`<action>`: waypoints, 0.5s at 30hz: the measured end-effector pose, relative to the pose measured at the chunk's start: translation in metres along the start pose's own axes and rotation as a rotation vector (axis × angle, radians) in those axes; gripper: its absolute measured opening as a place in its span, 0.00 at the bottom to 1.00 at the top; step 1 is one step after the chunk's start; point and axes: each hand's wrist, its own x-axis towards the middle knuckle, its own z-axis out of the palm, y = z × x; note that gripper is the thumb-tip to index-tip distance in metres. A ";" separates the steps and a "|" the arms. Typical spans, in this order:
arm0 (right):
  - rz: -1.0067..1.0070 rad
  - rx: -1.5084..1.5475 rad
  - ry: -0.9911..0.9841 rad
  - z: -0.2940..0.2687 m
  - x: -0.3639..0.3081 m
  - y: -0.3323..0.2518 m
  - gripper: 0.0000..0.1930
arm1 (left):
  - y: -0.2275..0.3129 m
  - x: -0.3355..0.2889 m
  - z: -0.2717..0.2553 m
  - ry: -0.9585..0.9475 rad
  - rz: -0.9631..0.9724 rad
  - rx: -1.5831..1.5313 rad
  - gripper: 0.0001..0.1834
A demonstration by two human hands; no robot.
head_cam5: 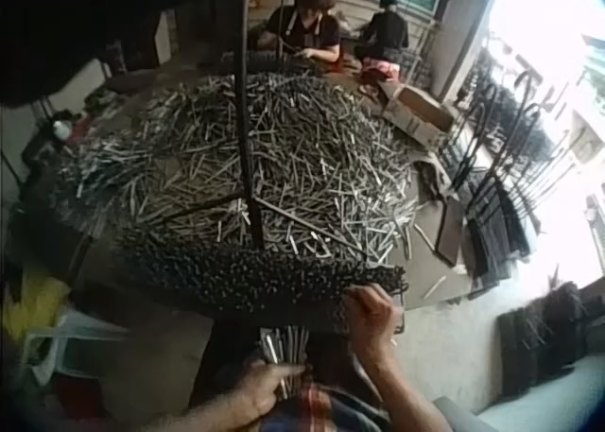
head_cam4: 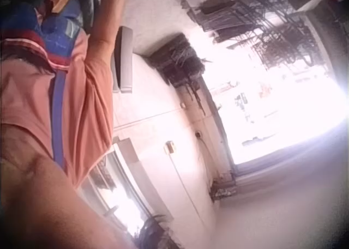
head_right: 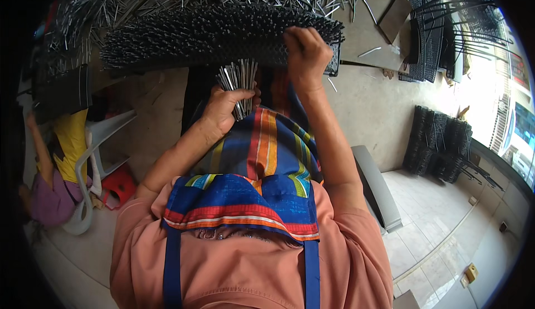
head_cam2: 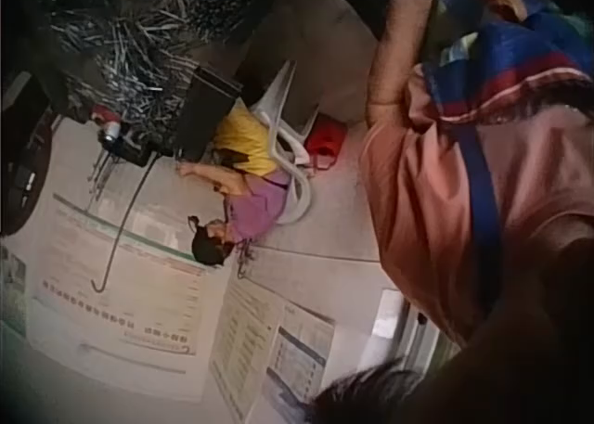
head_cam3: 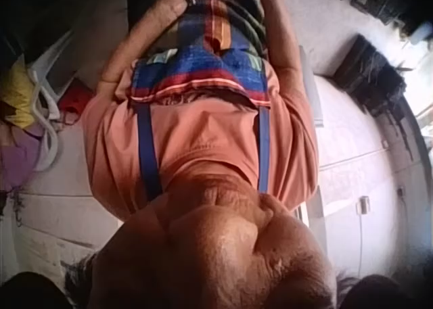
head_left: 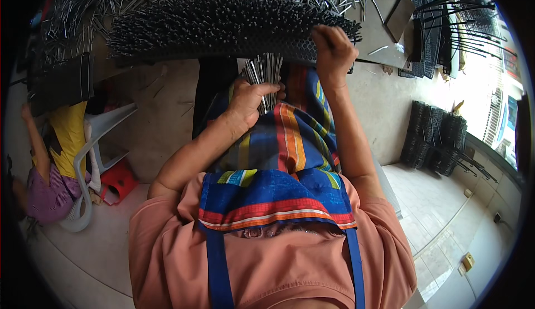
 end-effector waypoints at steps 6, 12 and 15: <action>-0.140 -0.066 -0.157 -0.011 0.006 0.002 0.05 | 0.004 -0.001 0.001 -0.058 -0.001 -0.014 0.16; -0.215 -0.271 -0.148 -0.008 0.001 -0.003 0.04 | 0.005 -0.004 0.001 -0.070 -0.024 0.003 0.15; -0.252 -0.317 -0.137 -0.006 0.000 -0.006 0.03 | 0.006 -0.005 0.000 -0.102 -0.024 -0.003 0.15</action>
